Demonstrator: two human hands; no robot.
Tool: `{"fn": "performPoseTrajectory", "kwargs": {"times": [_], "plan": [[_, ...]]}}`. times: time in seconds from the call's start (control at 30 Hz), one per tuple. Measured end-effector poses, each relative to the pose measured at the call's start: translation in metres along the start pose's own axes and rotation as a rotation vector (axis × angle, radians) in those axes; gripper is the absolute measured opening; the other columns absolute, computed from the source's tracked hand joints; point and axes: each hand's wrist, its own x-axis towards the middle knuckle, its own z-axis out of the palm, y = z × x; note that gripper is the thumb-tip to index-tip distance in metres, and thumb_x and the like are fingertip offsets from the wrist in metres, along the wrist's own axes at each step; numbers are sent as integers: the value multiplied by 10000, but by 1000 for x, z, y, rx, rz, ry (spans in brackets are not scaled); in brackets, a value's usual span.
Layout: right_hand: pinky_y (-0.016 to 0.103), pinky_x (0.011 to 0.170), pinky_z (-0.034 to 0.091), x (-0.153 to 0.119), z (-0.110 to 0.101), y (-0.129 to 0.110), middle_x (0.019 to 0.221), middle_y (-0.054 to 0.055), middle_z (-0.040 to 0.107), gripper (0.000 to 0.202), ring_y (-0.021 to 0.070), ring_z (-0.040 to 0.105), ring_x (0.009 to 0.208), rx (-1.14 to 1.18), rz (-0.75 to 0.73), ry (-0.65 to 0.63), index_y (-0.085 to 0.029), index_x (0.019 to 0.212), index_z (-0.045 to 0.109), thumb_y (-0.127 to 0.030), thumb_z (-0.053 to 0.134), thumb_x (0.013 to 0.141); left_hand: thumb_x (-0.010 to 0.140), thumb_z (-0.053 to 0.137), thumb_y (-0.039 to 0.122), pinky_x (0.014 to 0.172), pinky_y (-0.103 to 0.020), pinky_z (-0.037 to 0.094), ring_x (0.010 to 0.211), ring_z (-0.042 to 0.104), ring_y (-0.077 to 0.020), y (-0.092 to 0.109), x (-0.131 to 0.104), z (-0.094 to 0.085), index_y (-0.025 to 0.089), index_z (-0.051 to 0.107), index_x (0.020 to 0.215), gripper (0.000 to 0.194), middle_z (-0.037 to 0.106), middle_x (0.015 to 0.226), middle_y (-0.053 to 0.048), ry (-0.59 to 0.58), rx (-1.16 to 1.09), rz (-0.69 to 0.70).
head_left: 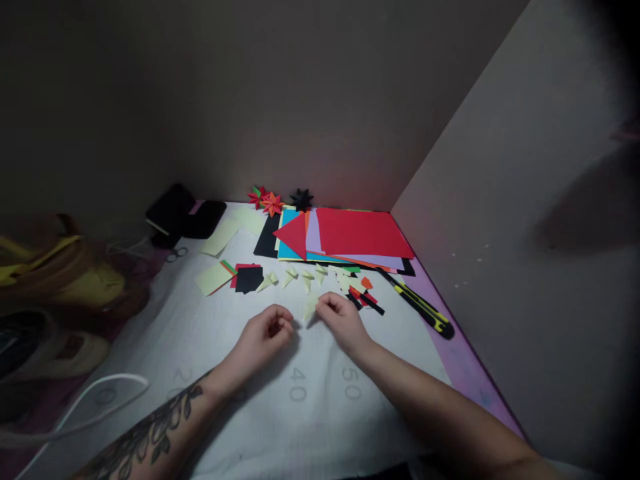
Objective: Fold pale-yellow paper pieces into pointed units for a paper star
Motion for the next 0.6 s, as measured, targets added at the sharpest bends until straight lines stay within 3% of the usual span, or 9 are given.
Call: {"fn": "performPoseTrajectory", "kwargs": {"times": [0.2,0.3,0.4,0.5,0.6], "plan": [[222,630,393,19,44,-3,679,-22,522,154,123,523,671,-292,-149,-105,-186,627,594,-160,539,769,771,511,280,573,-235,408,630,544,-142,-1,12,-41,178,559,782,113,593,700,3,36,276,65],[225,612,374,28,61,-5,734,-6,555,178,125,527,685,-529,-181,-136,-189,650,605,-180,521,807,774,482,238,599,-259,409,662,568,-172,-5,20,-71,189,592,831,133,632,722,-11,119,595,100],[249,602,348,30,66,-7,820,29,597,161,158,540,767,-800,-191,-116,-195,724,620,-192,500,831,801,463,237,649,-285,425,740,605,-205,-10,26,-101,187,613,868,172,676,828,-52,259,868,91],[275,597,330,28,64,-8,862,60,614,127,200,542,835,-978,-207,-118,-191,783,615,-198,498,832,849,447,298,718,-303,453,837,625,-232,-15,30,-125,166,637,933,246,691,917,-91,388,991,116],[282,590,311,25,62,-8,867,60,610,109,209,540,846,-1014,-222,-115,-194,779,588,-206,497,838,852,466,333,867,-345,445,992,605,-270,-22,34,-139,130,644,995,305,679,1057,-141,419,1028,121]]}}
